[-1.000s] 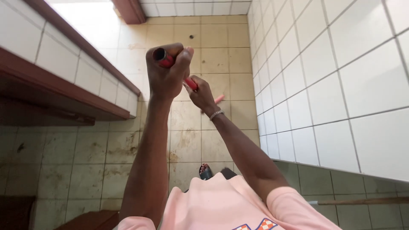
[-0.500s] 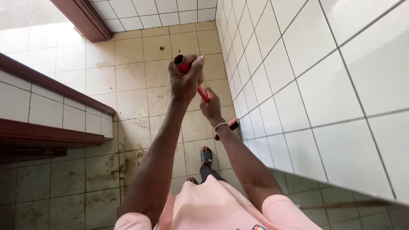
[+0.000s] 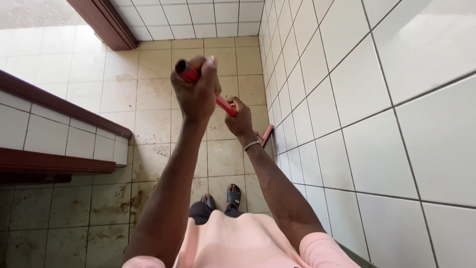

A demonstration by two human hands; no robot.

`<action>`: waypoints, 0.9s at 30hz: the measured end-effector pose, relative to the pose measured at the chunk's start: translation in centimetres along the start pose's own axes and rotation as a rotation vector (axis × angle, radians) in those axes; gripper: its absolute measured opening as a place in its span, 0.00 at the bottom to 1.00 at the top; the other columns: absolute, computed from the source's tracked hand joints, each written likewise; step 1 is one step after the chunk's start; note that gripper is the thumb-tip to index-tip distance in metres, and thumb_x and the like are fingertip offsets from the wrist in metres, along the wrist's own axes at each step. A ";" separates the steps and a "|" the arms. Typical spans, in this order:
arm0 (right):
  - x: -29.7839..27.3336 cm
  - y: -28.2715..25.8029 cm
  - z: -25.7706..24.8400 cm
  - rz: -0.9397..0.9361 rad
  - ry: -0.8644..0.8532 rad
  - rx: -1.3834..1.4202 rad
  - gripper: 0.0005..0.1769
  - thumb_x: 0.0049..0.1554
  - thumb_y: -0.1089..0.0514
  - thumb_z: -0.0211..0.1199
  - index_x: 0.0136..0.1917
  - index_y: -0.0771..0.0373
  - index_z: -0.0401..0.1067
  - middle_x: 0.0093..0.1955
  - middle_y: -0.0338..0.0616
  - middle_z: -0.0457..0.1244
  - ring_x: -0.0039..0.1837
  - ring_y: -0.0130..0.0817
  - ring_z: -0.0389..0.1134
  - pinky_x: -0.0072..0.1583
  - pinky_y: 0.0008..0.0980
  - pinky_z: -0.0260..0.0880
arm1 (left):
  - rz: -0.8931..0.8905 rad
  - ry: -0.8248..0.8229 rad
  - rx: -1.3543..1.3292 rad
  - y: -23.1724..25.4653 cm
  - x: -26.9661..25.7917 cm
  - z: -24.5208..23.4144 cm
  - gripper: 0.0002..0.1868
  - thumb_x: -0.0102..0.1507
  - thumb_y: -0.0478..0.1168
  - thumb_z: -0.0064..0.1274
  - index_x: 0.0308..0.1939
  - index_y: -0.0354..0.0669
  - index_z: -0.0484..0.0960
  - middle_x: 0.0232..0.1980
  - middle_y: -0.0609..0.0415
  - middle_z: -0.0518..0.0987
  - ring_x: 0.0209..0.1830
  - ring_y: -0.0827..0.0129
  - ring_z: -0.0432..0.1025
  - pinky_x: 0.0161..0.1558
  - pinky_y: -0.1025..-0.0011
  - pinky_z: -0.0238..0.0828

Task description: The person uses a broom to sweep dirt and debris from the tiled floor of a restroom toward a doorway, then uses a bucket to assist in clearing the area.

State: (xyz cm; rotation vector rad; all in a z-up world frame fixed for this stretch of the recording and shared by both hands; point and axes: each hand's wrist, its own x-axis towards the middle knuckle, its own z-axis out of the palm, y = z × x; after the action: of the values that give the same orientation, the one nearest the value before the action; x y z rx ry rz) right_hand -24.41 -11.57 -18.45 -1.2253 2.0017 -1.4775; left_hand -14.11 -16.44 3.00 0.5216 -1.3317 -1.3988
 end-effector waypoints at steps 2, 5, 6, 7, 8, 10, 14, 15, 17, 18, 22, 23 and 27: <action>-0.3 0.3 0.2 0.086 -0.042 -0.041 0.11 0.55 0.66 0.55 0.52 0.63 0.72 0.33 0.52 0.67 0.35 0.48 0.70 0.42 0.39 0.67 | -0.029 -0.040 -0.016 -0.3 0.0 0.4 0.22 0.69 0.32 0.48 0.19 0.44 0.64 0.15 0.67 0.62 0.13 0.85 0.55 0.16 0.76 0.48; -0.2 1.1 1.0 -0.096 0.050 0.091 0.08 0.58 0.65 0.54 0.50 0.62 0.71 0.40 0.49 0.69 0.40 0.43 0.72 0.44 0.37 0.70 | -0.091 -0.074 0.034 -1.2 0.0 0.6 0.23 0.69 0.31 0.50 0.19 0.44 0.61 0.18 0.67 0.60 0.16 0.85 0.54 0.17 0.76 0.46; 0.3 1.5 1.6 -0.086 0.047 0.094 0.07 0.58 0.65 0.55 0.50 0.63 0.70 0.39 0.49 0.69 0.40 0.43 0.72 0.44 0.37 0.70 | -0.119 -0.077 0.066 -1.6 -0.1 0.4 0.24 0.69 0.31 0.51 0.19 0.44 0.60 0.19 0.68 0.59 0.17 0.85 0.53 0.18 0.76 0.46; 0.7 1.6 2.4 -0.071 0.040 0.097 0.06 0.58 0.65 0.55 0.49 0.63 0.70 0.39 0.49 0.68 0.40 0.44 0.71 0.44 0.37 0.70 | -0.102 -0.076 0.092 -1.6 0.0 -0.1 0.24 0.69 0.31 0.51 0.19 0.44 0.60 0.19 0.68 0.59 0.17 0.85 0.53 0.19 0.76 0.46; 0.8 1.7 3.3 -0.056 0.034 0.101 0.05 0.58 0.65 0.55 0.49 0.63 0.69 0.39 0.49 0.68 0.40 0.44 0.70 0.44 0.38 0.69 | -0.086 -0.075 0.118 -1.5 0.2 -0.7 0.24 0.69 0.31 0.51 0.19 0.43 0.59 0.19 0.68 0.58 0.18 0.85 0.53 0.19 0.76 0.47; 2.6 2.7 4.8 -0.044 -0.009 0.127 0.06 0.58 0.63 0.59 0.49 0.64 0.69 0.37 0.50 0.67 0.39 0.43 0.69 0.43 0.38 0.69 | 0.004 -0.075 0.175 -2.2 1.8 -1.1 0.24 0.69 0.31 0.51 0.20 0.43 0.58 0.20 0.67 0.57 0.19 0.85 0.51 0.22 0.77 0.46; 5.4 3.7 8.7 -0.130 -0.061 0.264 0.07 0.58 0.60 0.61 0.50 0.64 0.70 0.39 0.48 0.69 0.43 0.37 0.69 0.44 0.36 0.70 | 0.095 -0.105 0.247 -2.6 2.2 -2.0 0.23 0.68 0.29 0.50 0.21 0.41 0.58 0.21 0.66 0.56 0.23 0.84 0.50 0.26 0.78 0.45; 6.8 3.2 9.1 -0.253 -0.080 0.286 0.10 0.59 0.61 0.62 0.53 0.65 0.69 0.43 0.50 0.68 0.47 0.37 0.68 0.47 0.37 0.70 | 0.106 -0.114 0.249 -2.4 2.7 -2.5 0.22 0.67 0.29 0.49 0.22 0.41 0.58 0.22 0.66 0.56 0.24 0.85 0.51 0.26 0.78 0.46; 8.3 1.6 9.1 -0.479 -0.123 0.329 0.15 0.60 0.61 0.64 0.58 0.66 0.67 0.52 0.56 0.66 0.56 0.38 0.67 0.55 0.40 0.70 | 0.135 -0.148 0.219 -2.1 4.8 -3.3 0.21 0.68 0.29 0.49 0.22 0.41 0.60 0.22 0.66 0.58 0.23 0.85 0.52 0.26 0.78 0.47; 8.2 0.5 9.4 -0.371 -0.124 0.295 0.14 0.58 0.62 0.63 0.57 0.66 0.68 0.47 0.54 0.66 0.51 0.39 0.66 0.51 0.39 0.70 | 0.140 -0.168 0.203 -1.9 5.7 -3.6 0.20 0.68 0.29 0.49 0.22 0.41 0.61 0.22 0.66 0.59 0.23 0.85 0.53 0.26 0.77 0.48; 10.5 -2.9 9.8 -0.125 -0.040 0.110 0.11 0.56 0.66 0.58 0.53 0.64 0.72 0.37 0.50 0.68 0.39 0.40 0.69 0.43 0.37 0.70 | 0.029 -0.058 0.095 0.3 11.3 -6.4 0.23 0.68 0.31 0.50 0.20 0.44 0.61 0.18 0.66 0.61 0.17 0.84 0.54 0.19 0.76 0.47; 10.6 -2.9 10.1 -0.092 0.000 0.058 0.11 0.56 0.67 0.55 0.53 0.63 0.72 0.37 0.50 0.68 0.38 0.41 0.71 0.42 0.37 0.70 | -0.022 -0.090 0.034 0.6 12.6 -7.1 0.23 0.68 0.32 0.50 0.19 0.45 0.62 0.17 0.66 0.61 0.14 0.84 0.54 0.18 0.75 0.48; 10.9 -2.0 12.6 -0.056 0.064 -0.051 0.10 0.56 0.68 0.57 0.51 0.62 0.71 0.38 0.50 0.69 0.39 0.44 0.71 0.41 0.38 0.69 | -0.178 -0.094 -0.064 -0.3 15.1 -8.8 0.23 0.67 0.34 0.51 0.19 0.48 0.62 0.15 0.66 0.60 0.10 0.83 0.54 0.14 0.75 0.49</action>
State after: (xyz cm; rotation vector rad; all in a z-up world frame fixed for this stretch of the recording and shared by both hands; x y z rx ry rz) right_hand -20.65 -27.91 -19.31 -1.2804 2.0741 -1.5188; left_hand -11.43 -33.57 5.58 0.5479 -1.3364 -1.6236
